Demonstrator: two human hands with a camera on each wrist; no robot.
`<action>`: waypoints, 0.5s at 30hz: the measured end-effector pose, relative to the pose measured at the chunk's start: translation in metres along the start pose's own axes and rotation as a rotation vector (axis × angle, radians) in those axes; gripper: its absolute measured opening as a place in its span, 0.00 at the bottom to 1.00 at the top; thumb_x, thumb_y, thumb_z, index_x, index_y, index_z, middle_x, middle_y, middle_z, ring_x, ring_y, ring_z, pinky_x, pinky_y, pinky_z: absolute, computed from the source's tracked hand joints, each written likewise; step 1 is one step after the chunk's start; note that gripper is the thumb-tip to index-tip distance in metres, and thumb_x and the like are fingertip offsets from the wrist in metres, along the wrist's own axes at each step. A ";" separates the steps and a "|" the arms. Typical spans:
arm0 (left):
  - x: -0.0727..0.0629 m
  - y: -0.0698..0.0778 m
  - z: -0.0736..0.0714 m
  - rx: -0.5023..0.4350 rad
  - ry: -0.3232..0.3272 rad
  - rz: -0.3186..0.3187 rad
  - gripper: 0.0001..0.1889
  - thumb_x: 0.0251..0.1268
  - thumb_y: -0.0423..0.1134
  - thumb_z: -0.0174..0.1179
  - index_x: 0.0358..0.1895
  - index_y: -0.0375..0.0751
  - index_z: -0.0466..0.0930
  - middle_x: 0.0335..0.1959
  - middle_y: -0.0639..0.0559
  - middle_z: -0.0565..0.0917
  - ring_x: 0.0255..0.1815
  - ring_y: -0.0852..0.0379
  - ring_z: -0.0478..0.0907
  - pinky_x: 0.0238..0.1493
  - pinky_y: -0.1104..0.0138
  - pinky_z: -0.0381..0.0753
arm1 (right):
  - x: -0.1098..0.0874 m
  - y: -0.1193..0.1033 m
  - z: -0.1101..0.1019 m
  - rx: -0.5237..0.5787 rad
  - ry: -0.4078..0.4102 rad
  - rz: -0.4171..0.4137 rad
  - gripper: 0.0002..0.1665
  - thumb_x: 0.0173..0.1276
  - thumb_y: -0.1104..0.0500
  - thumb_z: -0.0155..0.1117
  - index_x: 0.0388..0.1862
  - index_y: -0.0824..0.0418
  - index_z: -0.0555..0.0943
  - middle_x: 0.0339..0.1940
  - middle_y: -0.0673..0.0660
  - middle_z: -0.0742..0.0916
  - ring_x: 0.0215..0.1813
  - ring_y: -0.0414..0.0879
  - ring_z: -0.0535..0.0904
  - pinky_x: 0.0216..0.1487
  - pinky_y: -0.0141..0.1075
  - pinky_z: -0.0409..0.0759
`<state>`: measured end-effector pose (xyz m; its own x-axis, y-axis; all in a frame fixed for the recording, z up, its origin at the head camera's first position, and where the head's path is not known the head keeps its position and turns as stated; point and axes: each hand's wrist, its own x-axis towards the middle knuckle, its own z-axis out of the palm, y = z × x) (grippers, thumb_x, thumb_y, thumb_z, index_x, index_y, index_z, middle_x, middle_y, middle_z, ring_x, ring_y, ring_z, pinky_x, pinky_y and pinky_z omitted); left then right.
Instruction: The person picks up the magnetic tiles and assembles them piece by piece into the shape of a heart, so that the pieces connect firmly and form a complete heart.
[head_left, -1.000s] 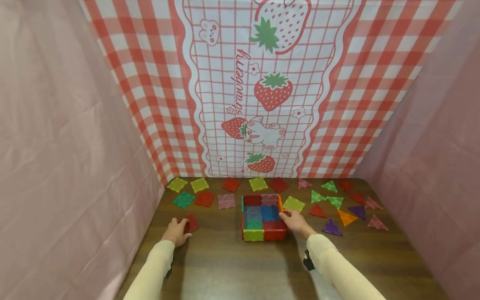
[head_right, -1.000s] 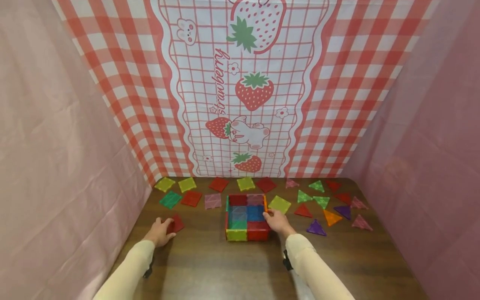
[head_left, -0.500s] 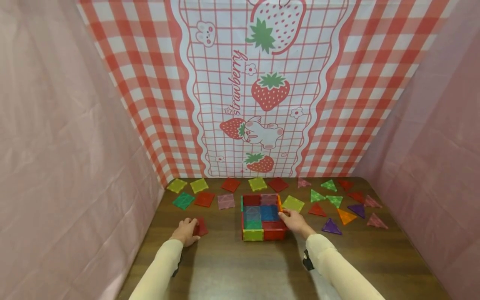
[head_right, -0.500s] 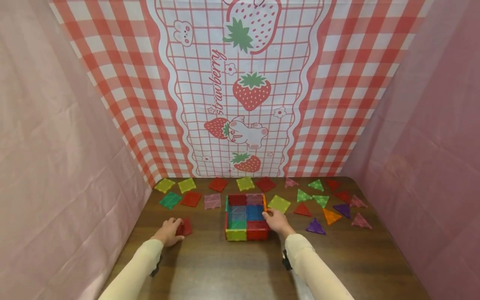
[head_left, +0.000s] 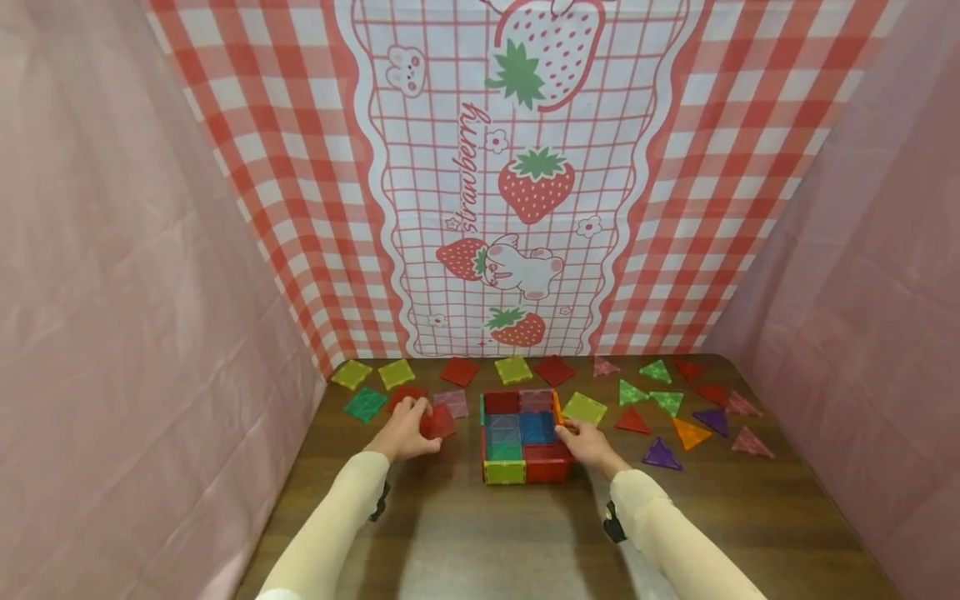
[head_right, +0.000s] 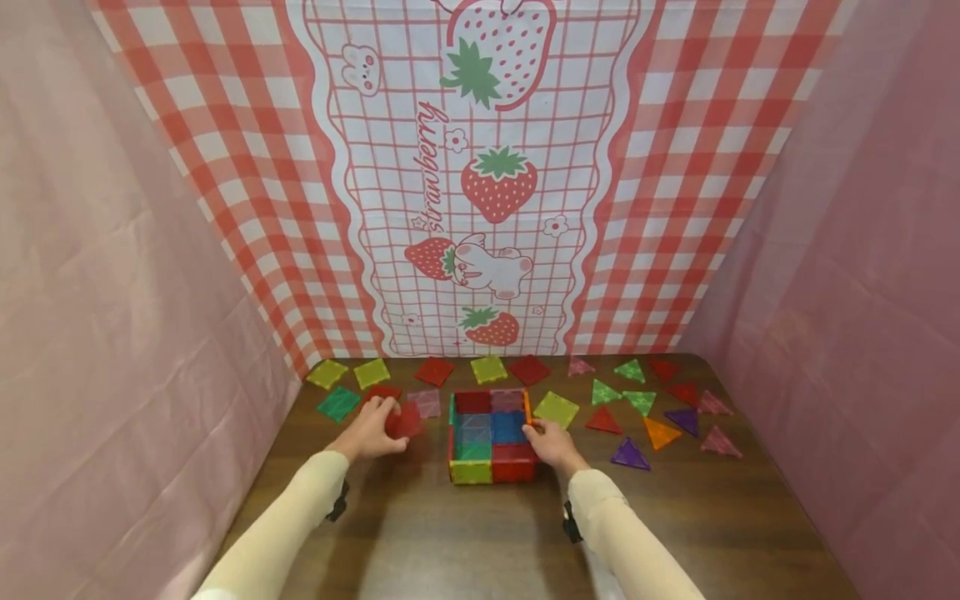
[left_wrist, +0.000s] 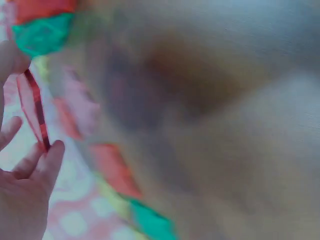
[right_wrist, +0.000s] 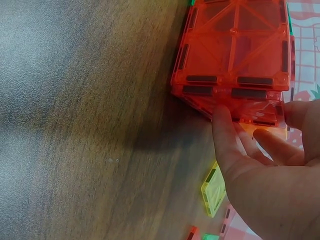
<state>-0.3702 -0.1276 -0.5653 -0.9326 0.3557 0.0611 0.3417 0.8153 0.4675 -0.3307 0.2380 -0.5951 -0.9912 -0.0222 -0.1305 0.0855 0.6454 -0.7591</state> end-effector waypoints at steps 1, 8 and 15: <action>0.006 0.009 -0.003 -0.012 0.008 0.024 0.24 0.49 0.46 0.74 0.47 0.45 0.73 0.48 0.43 0.73 0.51 0.46 0.69 0.48 0.54 0.77 | 0.000 0.001 0.000 0.001 0.002 0.000 0.27 0.81 0.53 0.52 0.67 0.73 0.74 0.64 0.74 0.80 0.66 0.70 0.75 0.66 0.60 0.73; 0.040 0.059 -0.005 -0.055 -0.062 0.094 0.29 0.59 0.45 0.69 0.64 0.48 0.73 0.69 0.41 0.70 0.70 0.41 0.64 0.59 0.47 0.78 | -0.002 0.002 -0.002 0.003 0.017 -0.009 0.28 0.81 0.53 0.53 0.67 0.73 0.75 0.64 0.74 0.80 0.67 0.70 0.74 0.67 0.60 0.72; 0.057 0.076 0.017 -0.076 -0.049 0.127 0.24 0.58 0.44 0.71 0.56 0.48 0.74 0.66 0.44 0.71 0.68 0.43 0.64 0.60 0.46 0.77 | -0.001 0.002 0.000 0.014 0.013 0.008 0.28 0.81 0.52 0.52 0.68 0.72 0.74 0.65 0.74 0.79 0.68 0.70 0.73 0.67 0.61 0.72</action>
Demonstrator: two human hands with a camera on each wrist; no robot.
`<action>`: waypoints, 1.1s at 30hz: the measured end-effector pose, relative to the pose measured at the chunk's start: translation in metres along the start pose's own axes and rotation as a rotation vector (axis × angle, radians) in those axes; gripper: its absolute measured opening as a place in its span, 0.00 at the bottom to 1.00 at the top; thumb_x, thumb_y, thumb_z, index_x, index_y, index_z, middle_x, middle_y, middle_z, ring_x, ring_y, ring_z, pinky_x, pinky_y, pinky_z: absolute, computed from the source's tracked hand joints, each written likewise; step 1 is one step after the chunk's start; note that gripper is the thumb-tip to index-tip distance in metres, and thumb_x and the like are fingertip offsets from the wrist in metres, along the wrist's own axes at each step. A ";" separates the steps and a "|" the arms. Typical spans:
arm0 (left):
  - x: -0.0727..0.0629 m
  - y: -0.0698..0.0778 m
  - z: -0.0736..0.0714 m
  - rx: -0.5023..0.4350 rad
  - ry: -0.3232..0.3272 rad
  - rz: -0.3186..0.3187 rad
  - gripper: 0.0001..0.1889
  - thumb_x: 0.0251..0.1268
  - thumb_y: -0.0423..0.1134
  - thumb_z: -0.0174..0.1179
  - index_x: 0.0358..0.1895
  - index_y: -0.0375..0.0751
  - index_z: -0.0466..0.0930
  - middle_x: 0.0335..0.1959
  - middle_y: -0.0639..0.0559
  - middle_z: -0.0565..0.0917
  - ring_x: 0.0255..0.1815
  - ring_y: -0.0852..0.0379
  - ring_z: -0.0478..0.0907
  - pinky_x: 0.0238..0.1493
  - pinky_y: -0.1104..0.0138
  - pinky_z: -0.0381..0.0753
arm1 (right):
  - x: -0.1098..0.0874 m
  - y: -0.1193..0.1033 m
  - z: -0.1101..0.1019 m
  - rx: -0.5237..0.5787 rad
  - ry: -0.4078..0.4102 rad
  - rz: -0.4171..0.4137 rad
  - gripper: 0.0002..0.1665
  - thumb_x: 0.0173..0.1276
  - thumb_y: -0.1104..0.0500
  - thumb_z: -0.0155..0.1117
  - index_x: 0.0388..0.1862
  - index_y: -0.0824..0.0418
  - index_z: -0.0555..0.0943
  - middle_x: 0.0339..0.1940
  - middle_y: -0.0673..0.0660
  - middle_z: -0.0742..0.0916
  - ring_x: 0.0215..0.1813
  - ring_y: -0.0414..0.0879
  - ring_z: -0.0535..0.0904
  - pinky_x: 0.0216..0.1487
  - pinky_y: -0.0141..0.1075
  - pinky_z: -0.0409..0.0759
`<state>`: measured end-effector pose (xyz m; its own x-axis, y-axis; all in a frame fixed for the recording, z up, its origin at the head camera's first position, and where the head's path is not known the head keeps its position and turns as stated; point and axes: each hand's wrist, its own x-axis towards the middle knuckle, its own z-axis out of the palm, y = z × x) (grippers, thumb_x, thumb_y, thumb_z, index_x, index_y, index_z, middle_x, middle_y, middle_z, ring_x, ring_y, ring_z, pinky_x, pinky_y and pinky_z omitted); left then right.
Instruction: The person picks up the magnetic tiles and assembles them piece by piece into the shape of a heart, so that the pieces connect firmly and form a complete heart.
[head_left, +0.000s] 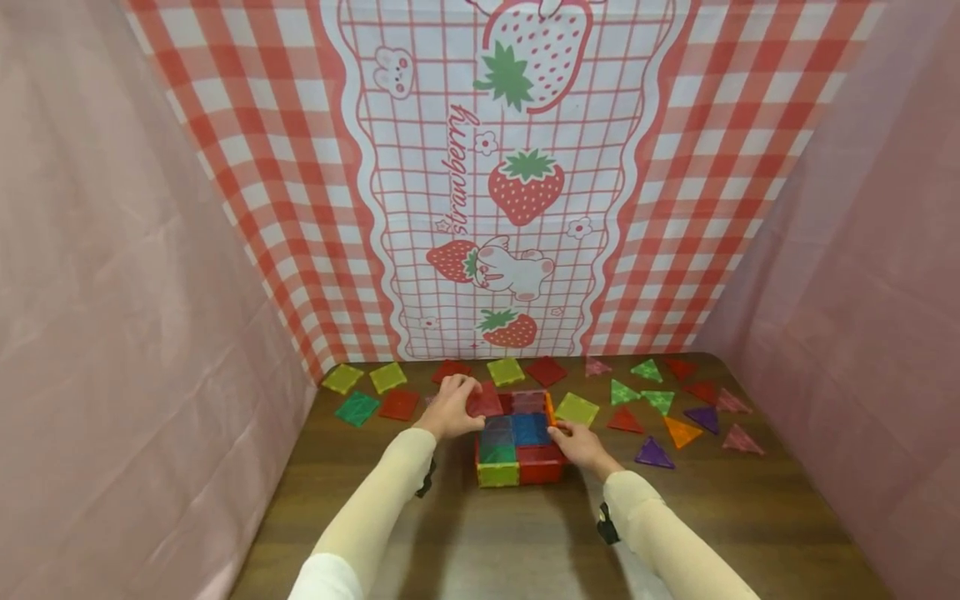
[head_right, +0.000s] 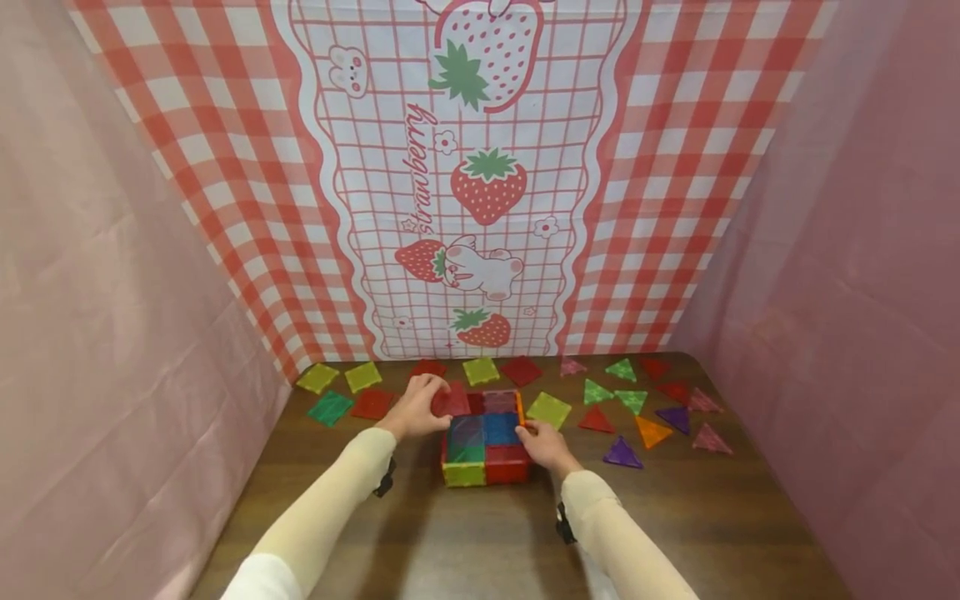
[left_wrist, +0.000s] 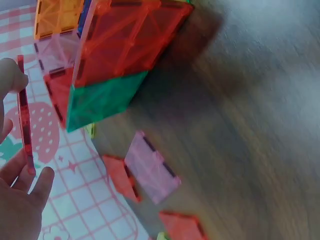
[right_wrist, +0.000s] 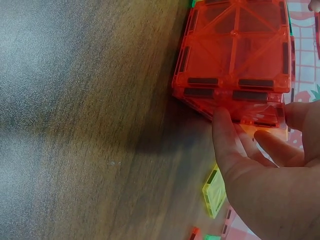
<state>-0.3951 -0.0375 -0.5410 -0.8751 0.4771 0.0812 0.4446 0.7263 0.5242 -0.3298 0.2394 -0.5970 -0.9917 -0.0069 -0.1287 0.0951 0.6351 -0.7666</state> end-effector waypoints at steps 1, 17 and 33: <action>0.002 0.001 0.003 0.000 0.003 0.006 0.23 0.57 0.44 0.71 0.55 0.48 0.74 0.65 0.44 0.71 0.69 0.43 0.64 0.60 0.47 0.77 | 0.000 0.001 0.000 0.003 0.001 0.004 0.28 0.81 0.52 0.52 0.68 0.72 0.74 0.66 0.74 0.79 0.68 0.70 0.73 0.67 0.61 0.72; 0.017 0.005 0.029 0.002 -0.051 0.021 0.19 0.54 0.41 0.71 0.47 0.45 0.73 0.62 0.43 0.75 0.66 0.42 0.69 0.62 0.51 0.74 | -0.002 -0.001 0.001 0.029 0.015 0.005 0.28 0.81 0.52 0.52 0.68 0.71 0.75 0.67 0.73 0.78 0.69 0.69 0.73 0.68 0.60 0.72; 0.009 -0.001 0.037 0.009 -0.084 0.054 0.26 0.67 0.39 0.67 0.67 0.44 0.73 0.77 0.38 0.65 0.78 0.38 0.61 0.75 0.46 0.64 | -0.001 0.000 0.001 0.016 0.006 0.005 0.27 0.81 0.52 0.52 0.68 0.71 0.75 0.66 0.72 0.79 0.68 0.68 0.74 0.67 0.60 0.73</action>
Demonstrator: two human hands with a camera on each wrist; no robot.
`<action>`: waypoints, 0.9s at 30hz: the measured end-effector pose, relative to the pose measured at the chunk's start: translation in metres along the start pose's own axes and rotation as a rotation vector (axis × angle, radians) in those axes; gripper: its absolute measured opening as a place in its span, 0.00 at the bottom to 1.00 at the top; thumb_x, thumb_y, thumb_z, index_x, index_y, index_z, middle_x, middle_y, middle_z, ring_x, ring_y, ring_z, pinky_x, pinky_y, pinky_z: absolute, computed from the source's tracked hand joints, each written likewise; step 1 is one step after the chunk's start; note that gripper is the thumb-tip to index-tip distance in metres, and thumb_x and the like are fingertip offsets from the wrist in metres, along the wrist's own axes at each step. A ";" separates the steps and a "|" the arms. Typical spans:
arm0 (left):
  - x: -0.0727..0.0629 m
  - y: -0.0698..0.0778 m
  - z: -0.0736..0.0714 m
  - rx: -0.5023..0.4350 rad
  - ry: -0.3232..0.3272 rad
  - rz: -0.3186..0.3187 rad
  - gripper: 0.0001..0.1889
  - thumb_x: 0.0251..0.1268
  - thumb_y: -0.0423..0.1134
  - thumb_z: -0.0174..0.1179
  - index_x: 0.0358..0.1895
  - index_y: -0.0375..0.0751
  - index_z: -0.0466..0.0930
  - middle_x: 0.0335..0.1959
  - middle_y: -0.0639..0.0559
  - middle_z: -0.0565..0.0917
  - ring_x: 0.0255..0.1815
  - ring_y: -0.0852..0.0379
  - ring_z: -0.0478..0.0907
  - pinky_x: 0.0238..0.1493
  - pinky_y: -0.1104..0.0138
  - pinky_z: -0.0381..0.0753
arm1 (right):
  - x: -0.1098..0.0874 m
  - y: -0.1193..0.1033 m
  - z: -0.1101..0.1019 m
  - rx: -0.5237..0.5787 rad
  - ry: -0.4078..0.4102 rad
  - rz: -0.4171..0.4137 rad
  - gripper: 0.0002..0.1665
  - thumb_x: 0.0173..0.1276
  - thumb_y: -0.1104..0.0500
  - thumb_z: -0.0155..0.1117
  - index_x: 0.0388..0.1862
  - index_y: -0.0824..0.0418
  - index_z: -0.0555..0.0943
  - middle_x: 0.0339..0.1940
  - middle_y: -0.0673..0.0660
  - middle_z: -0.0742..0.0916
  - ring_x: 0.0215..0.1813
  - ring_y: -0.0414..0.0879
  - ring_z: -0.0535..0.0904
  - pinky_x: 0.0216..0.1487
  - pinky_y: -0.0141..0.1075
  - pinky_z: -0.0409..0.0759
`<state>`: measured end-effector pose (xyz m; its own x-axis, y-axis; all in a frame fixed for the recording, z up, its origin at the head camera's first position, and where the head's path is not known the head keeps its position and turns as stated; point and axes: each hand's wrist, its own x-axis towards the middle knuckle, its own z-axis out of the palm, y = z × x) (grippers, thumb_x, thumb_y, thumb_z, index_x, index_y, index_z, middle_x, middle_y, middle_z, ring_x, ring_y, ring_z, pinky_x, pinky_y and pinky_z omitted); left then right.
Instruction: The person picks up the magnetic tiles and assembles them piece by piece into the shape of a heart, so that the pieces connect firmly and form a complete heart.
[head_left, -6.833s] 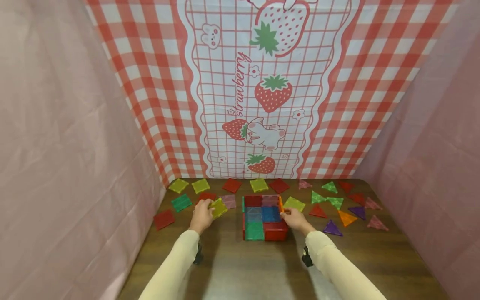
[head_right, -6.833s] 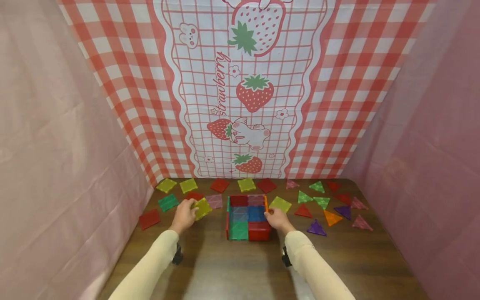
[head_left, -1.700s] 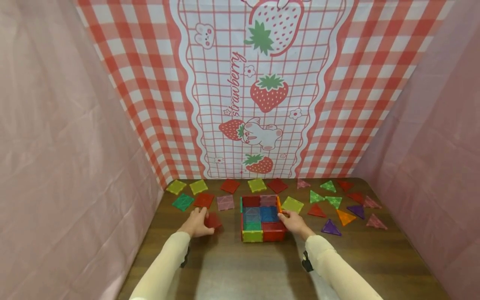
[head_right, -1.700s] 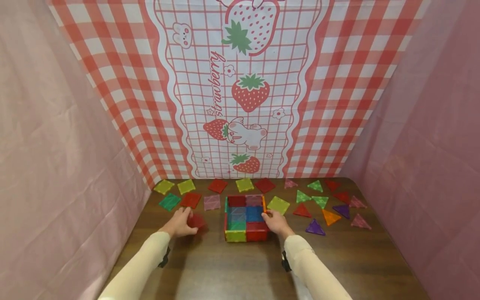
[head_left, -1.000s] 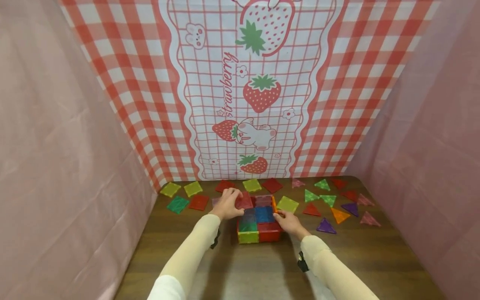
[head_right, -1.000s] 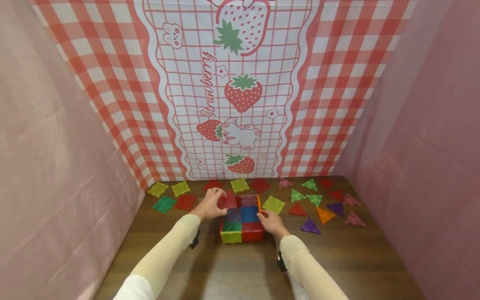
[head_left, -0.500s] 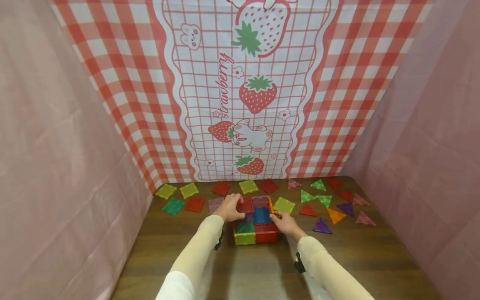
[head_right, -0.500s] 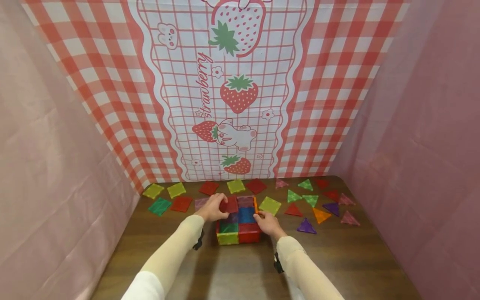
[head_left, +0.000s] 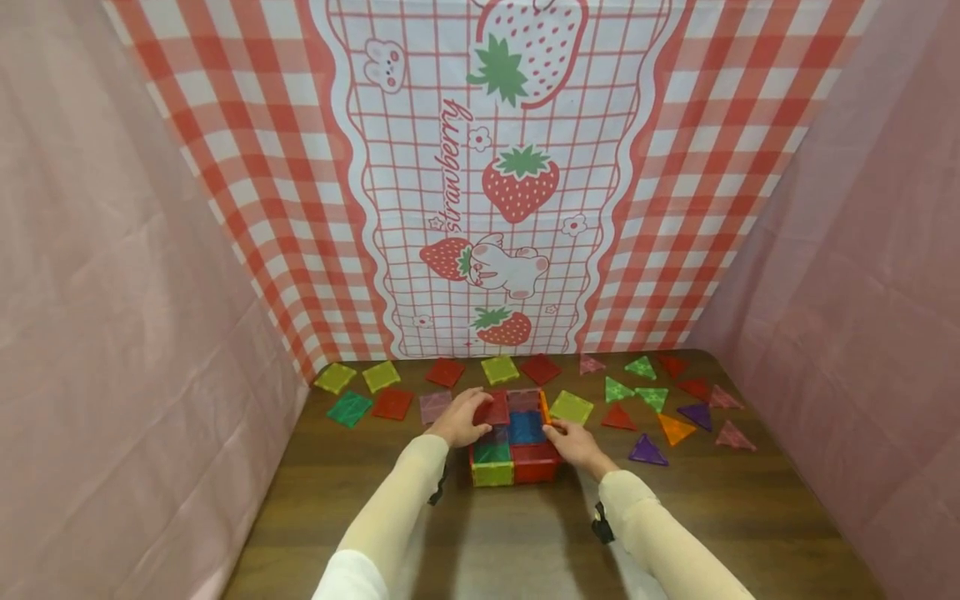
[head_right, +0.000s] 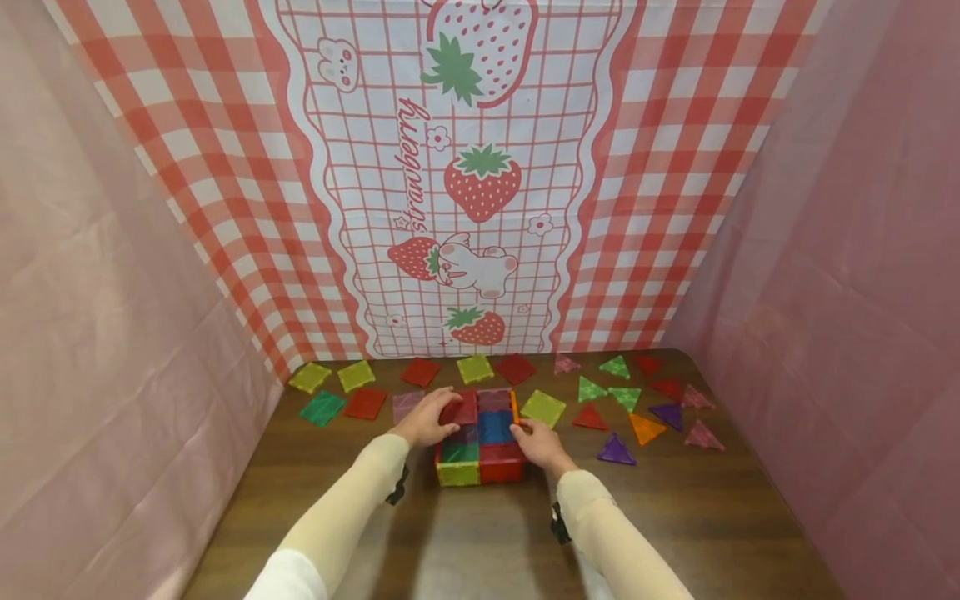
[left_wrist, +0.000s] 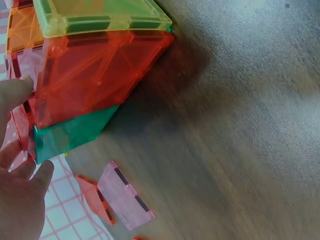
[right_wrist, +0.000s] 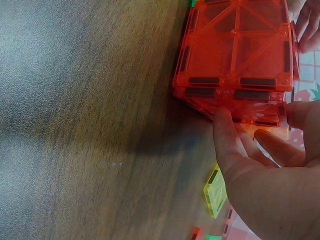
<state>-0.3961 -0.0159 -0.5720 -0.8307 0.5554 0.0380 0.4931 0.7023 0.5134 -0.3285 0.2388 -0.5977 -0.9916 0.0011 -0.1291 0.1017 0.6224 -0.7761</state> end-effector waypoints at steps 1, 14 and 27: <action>-0.001 0.000 0.000 -0.003 -0.002 -0.008 0.27 0.68 0.40 0.67 0.68 0.45 0.72 0.78 0.39 0.64 0.79 0.38 0.59 0.76 0.45 0.63 | 0.001 0.000 0.000 -0.002 -0.003 -0.004 0.28 0.81 0.52 0.52 0.68 0.71 0.75 0.66 0.72 0.79 0.68 0.69 0.74 0.67 0.60 0.73; -0.031 0.012 0.021 -0.358 0.204 -0.334 0.35 0.74 0.42 0.52 0.77 0.27 0.54 0.73 0.25 0.65 0.74 0.30 0.63 0.72 0.41 0.67 | 0.024 0.022 -0.024 -0.318 0.173 -0.085 0.29 0.79 0.57 0.46 0.69 0.75 0.71 0.69 0.77 0.74 0.70 0.74 0.68 0.69 0.65 0.67; -0.046 0.011 0.026 -0.362 0.185 -0.311 0.26 0.78 0.35 0.48 0.72 0.23 0.64 0.65 0.27 0.76 0.69 0.32 0.72 0.68 0.42 0.72 | 0.013 0.056 -0.014 -0.684 0.113 -0.138 0.30 0.72 0.50 0.64 0.59 0.75 0.75 0.61 0.76 0.77 0.64 0.73 0.72 0.64 0.67 0.69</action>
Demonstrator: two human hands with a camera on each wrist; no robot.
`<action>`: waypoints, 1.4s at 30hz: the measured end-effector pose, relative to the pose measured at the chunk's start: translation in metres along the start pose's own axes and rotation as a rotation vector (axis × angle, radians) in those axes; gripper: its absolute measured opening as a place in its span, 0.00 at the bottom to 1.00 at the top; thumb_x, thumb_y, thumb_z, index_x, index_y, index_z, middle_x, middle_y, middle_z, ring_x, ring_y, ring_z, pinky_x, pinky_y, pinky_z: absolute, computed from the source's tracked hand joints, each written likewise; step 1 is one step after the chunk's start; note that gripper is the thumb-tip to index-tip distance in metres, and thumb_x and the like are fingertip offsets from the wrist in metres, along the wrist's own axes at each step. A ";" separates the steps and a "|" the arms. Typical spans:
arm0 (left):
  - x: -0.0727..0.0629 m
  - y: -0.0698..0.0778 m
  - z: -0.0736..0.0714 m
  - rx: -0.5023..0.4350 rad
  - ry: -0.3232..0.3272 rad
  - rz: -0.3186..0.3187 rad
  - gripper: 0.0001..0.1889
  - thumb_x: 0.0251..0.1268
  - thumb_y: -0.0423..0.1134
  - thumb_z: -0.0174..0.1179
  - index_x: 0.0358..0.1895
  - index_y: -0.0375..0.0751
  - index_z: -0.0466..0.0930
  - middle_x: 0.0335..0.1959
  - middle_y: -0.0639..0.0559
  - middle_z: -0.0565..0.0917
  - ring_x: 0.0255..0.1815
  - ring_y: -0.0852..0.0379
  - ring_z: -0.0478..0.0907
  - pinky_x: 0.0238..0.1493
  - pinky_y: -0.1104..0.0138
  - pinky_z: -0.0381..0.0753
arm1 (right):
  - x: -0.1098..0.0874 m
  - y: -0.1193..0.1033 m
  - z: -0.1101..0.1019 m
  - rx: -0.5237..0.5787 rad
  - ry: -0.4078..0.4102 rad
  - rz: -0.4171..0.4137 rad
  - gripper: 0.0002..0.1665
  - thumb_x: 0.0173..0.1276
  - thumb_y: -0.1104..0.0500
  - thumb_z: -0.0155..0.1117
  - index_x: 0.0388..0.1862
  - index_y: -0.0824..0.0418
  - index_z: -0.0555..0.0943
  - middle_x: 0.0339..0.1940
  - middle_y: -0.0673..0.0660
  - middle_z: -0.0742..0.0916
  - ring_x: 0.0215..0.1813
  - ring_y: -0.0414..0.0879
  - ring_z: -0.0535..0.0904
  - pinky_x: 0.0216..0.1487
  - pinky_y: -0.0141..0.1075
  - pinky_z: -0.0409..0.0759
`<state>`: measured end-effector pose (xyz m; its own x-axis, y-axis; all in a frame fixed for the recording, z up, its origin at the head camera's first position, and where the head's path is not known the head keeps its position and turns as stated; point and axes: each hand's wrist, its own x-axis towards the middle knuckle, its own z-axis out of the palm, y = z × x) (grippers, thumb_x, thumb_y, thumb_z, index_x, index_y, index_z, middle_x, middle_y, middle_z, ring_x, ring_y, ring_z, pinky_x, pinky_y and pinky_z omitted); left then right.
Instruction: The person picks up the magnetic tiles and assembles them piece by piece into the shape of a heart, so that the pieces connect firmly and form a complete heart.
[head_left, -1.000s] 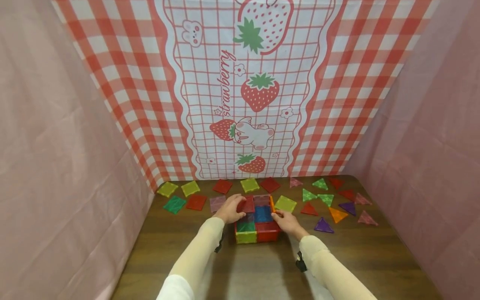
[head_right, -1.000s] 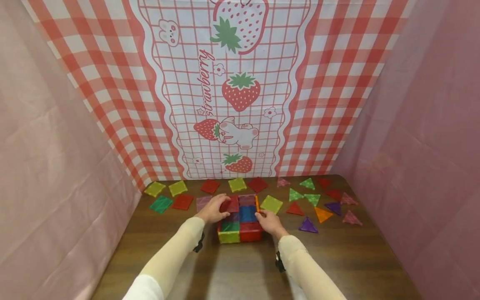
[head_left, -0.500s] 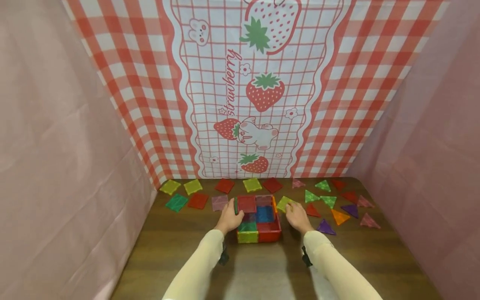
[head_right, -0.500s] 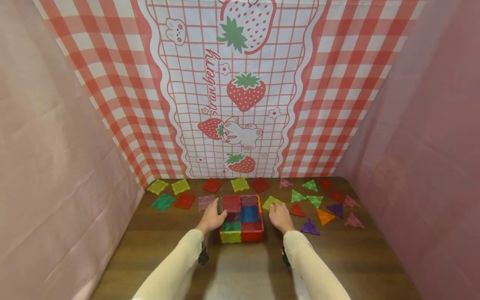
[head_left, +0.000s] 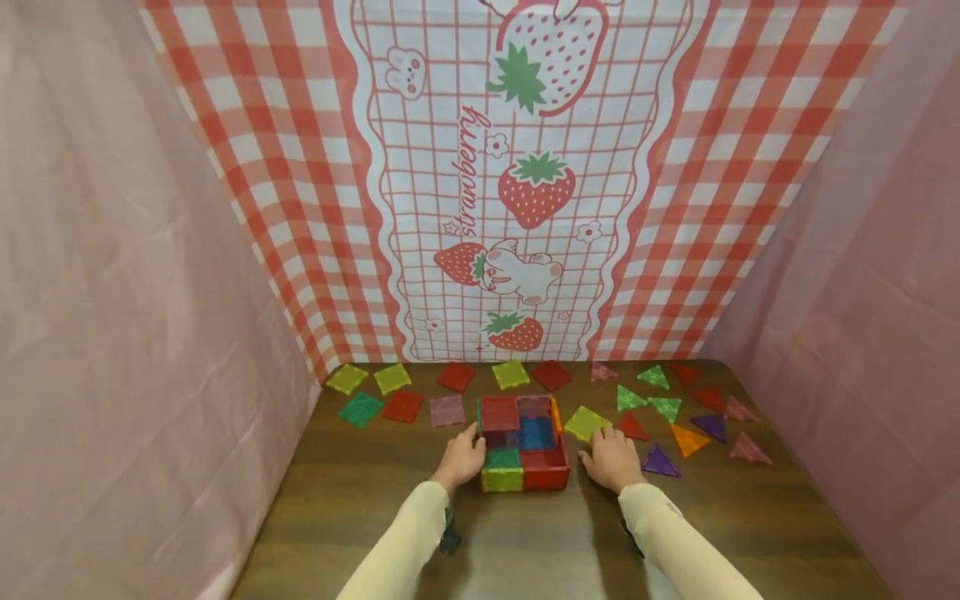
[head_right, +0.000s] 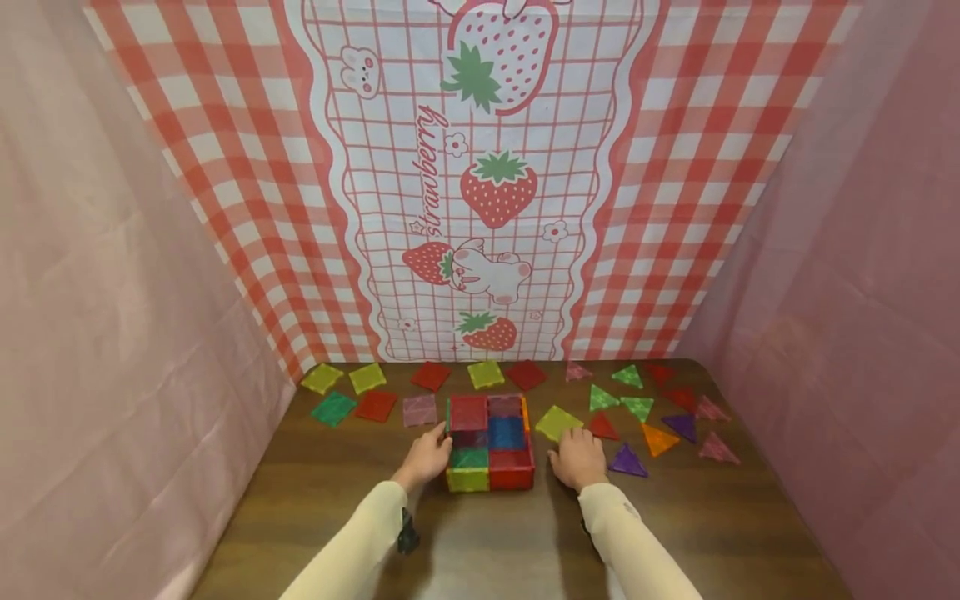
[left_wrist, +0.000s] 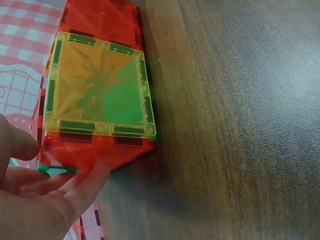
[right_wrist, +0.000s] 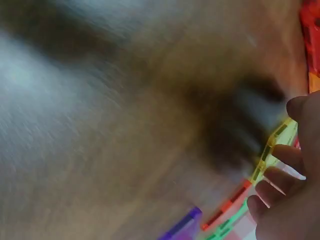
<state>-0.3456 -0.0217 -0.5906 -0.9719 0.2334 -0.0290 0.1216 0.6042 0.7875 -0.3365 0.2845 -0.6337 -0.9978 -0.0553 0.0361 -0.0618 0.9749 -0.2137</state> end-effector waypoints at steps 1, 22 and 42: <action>0.000 -0.001 0.001 -0.001 -0.001 -0.004 0.26 0.78 0.36 0.48 0.72 0.23 0.64 0.66 0.27 0.75 0.69 0.32 0.72 0.68 0.42 0.71 | 0.000 0.001 0.001 -0.004 0.024 -0.009 0.31 0.71 0.50 0.66 0.58 0.76 0.74 0.60 0.76 0.78 0.63 0.73 0.73 0.63 0.66 0.70; -0.006 -0.007 0.005 0.023 -0.005 -0.006 0.24 0.81 0.37 0.44 0.66 0.18 0.70 0.65 0.26 0.76 0.68 0.31 0.73 0.69 0.43 0.71 | 0.016 0.000 -0.009 0.098 -0.089 0.013 0.26 0.61 0.54 0.76 0.52 0.67 0.79 0.45 0.69 0.84 0.48 0.66 0.81 0.51 0.63 0.76; -0.006 -0.008 0.003 -0.024 -0.031 -0.011 0.25 0.82 0.39 0.43 0.69 0.18 0.67 0.68 0.26 0.73 0.71 0.30 0.69 0.70 0.42 0.69 | 0.036 -0.003 -0.082 0.099 -0.109 0.051 0.56 0.55 0.49 0.78 0.70 0.80 0.60 0.64 0.83 0.68 0.64 0.77 0.65 0.58 0.65 0.74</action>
<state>-0.3396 -0.0253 -0.5986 -0.9664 0.2506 -0.0567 0.1056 0.5886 0.8015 -0.3705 0.2974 -0.5522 -0.9960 -0.0344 -0.0827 -0.0073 0.9514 -0.3080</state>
